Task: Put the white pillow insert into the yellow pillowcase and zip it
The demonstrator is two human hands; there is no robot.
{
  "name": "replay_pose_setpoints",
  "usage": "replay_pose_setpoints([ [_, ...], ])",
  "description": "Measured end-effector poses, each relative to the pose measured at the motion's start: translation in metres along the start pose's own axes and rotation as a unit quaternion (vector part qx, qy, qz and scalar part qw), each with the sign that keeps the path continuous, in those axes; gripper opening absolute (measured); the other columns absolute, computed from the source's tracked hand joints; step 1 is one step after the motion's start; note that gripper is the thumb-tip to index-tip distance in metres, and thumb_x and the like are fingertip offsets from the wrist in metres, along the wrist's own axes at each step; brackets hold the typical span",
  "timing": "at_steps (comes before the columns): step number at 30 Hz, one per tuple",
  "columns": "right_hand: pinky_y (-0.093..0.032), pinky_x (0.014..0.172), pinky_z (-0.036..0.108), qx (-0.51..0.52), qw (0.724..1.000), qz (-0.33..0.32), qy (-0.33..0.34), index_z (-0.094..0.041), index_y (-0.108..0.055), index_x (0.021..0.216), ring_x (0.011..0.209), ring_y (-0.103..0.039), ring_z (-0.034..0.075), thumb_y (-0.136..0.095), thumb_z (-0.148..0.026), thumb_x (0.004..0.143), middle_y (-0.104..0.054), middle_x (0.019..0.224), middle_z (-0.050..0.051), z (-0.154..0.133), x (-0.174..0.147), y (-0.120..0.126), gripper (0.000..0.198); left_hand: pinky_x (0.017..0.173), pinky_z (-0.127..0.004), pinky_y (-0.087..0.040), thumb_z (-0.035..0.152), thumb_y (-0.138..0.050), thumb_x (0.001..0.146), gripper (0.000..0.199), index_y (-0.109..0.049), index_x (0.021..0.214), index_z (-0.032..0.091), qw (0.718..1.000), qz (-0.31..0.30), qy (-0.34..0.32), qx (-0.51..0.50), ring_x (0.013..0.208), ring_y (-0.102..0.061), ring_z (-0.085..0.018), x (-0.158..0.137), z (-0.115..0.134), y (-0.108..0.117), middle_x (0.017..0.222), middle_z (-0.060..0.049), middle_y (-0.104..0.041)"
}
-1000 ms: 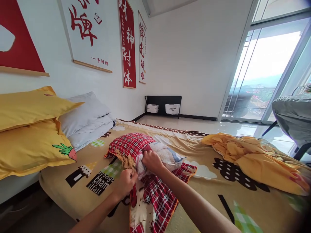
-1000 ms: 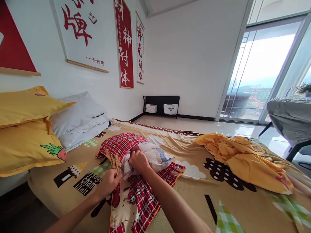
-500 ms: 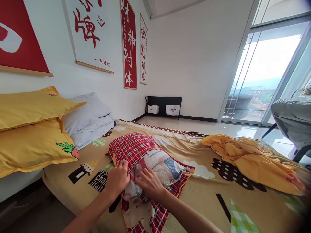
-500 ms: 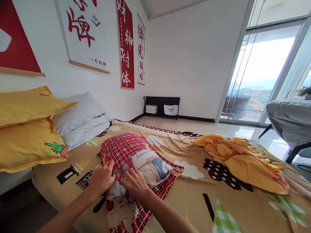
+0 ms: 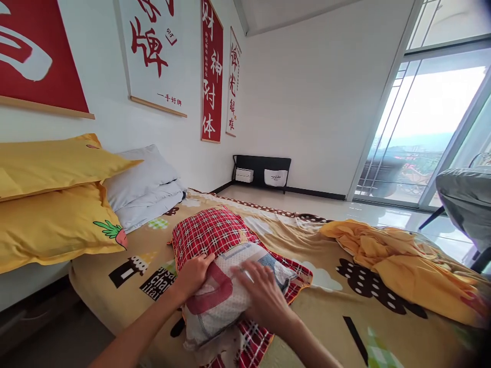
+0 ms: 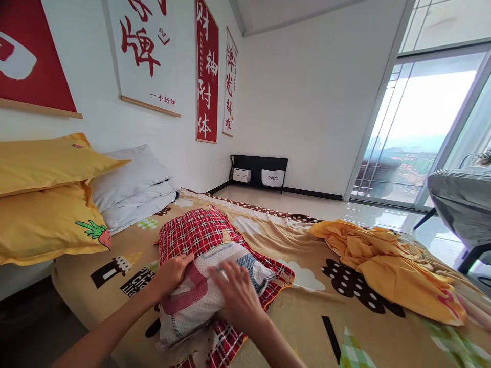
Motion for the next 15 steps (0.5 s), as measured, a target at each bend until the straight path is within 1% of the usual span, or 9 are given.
replay_pose_setpoints([
  [2,-0.017,0.110,0.049,0.028,0.989,-0.002,-0.147,-0.027,-0.027,0.149,0.137,-0.024,0.034,-0.073,-0.038,0.062,-0.028,0.150,0.012,0.043,-0.006,0.006,0.098,0.073,-0.028,-0.045,0.017,-0.033,0.094,0.028,-0.058,0.106,0.019,0.999,0.003,-0.004,-0.039,0.088,-0.064,-0.020,-0.007,-0.004,0.005,0.096,-0.006,-0.066],
  [3,-0.019,0.109,0.050,0.057,0.978,-0.021,-0.200,-0.026,-0.024,0.150,0.136,-0.025,0.035,-0.075,-0.040,0.059,-0.026,0.151,0.014,0.059,-0.009,0.002,0.106,0.071,-0.027,-0.045,0.017,-0.032,0.094,0.026,-0.058,0.099,0.020,0.998,0.000,-0.016,-0.055,0.086,-0.064,-0.019,-0.010,-0.003,0.007,0.093,-0.004,-0.066],
  [5,-0.024,0.105,0.051,0.122,0.958,-0.065,-0.253,-0.024,-0.018,0.151,0.131,-0.033,0.036,-0.078,-0.040,0.053,-0.032,0.147,0.017,0.076,-0.011,-0.010,0.116,0.070,-0.025,-0.044,0.018,-0.033,0.094,0.024,-0.056,0.091,0.020,0.997,-0.005,-0.047,-0.069,0.083,-0.063,-0.017,-0.012,0.002,0.010,0.089,-0.003,-0.066],
  [7,-0.029,0.100,0.048,0.157,0.952,-0.085,-0.247,-0.023,-0.026,0.148,0.121,-0.043,0.034,-0.078,-0.035,0.050,-0.045,0.135,0.015,0.075,-0.007,-0.019,0.112,0.072,-0.026,-0.044,0.019,-0.034,0.093,0.023,-0.057,0.089,0.020,0.996,0.003,-0.072,-0.048,0.084,-0.062,-0.017,-0.009,0.009,0.015,0.088,-0.003,-0.065],
  [9,-0.032,0.096,0.042,0.147,0.960,-0.077,-0.227,-0.021,-0.044,0.137,0.111,-0.048,0.030,-0.076,-0.031,0.051,-0.052,0.121,0.012,0.067,0.000,-0.020,0.092,0.075,-0.029,-0.045,0.020,-0.037,0.092,0.021,-0.058,0.089,0.019,0.996,0.018,-0.088,0.002,0.088,-0.061,-0.020,0.002,0.016,0.022,0.089,-0.005,-0.064],
  [10,-0.032,0.094,0.040,0.134,0.964,-0.074,-0.217,-0.020,-0.051,0.129,0.107,-0.049,0.029,-0.074,-0.030,0.052,-0.053,0.116,0.010,0.062,0.003,-0.018,0.081,0.076,-0.031,-0.046,0.020,-0.039,0.091,0.020,-0.059,0.091,0.019,0.995,0.025,-0.093,0.029,0.092,-0.060,-0.022,0.010,0.020,0.025,0.093,-0.007,-0.064],
  [12,-0.031,0.093,0.038,0.106,0.971,-0.078,-0.197,-0.019,-0.057,0.116,0.104,-0.048,0.027,-0.071,-0.029,0.056,-0.053,0.114,0.009,0.053,0.008,-0.013,0.063,0.078,-0.034,-0.048,0.017,-0.042,0.088,0.022,-0.059,0.102,0.017,0.993,0.033,-0.093,0.069,0.102,-0.059,-0.026,0.030,0.027,0.033,0.105,-0.011,-0.063],
  [14,-0.030,0.093,0.037,0.074,0.978,-0.084,-0.176,-0.019,-0.059,0.110,0.105,-0.046,0.026,-0.068,-0.028,0.059,-0.053,0.115,0.009,0.044,0.012,-0.006,0.053,0.081,-0.036,-0.048,0.013,-0.042,0.085,0.032,-0.055,0.114,0.017,0.993,0.036,-0.079,0.077,0.109,-0.057,-0.028,0.054,0.034,0.040,0.118,-0.014,-0.060],
  [15,-0.030,0.093,0.037,0.059,0.981,-0.086,-0.163,-0.019,-0.060,0.109,0.105,-0.046,0.025,-0.066,-0.027,0.061,-0.053,0.116,0.009,0.040,0.013,-0.002,0.049,0.081,-0.036,-0.049,0.012,-0.042,0.085,0.035,-0.054,0.118,0.017,0.994,0.036,-0.071,0.072,0.109,-0.058,-0.028,0.065,0.038,0.042,0.120,-0.014,-0.060],
])
Point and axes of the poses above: each hand's wrist, its own x-axis towards the middle knuckle, its own y-axis out of the back of the hand, z = x × y, the point moved 5 cm from there along x, towards the middle knuckle
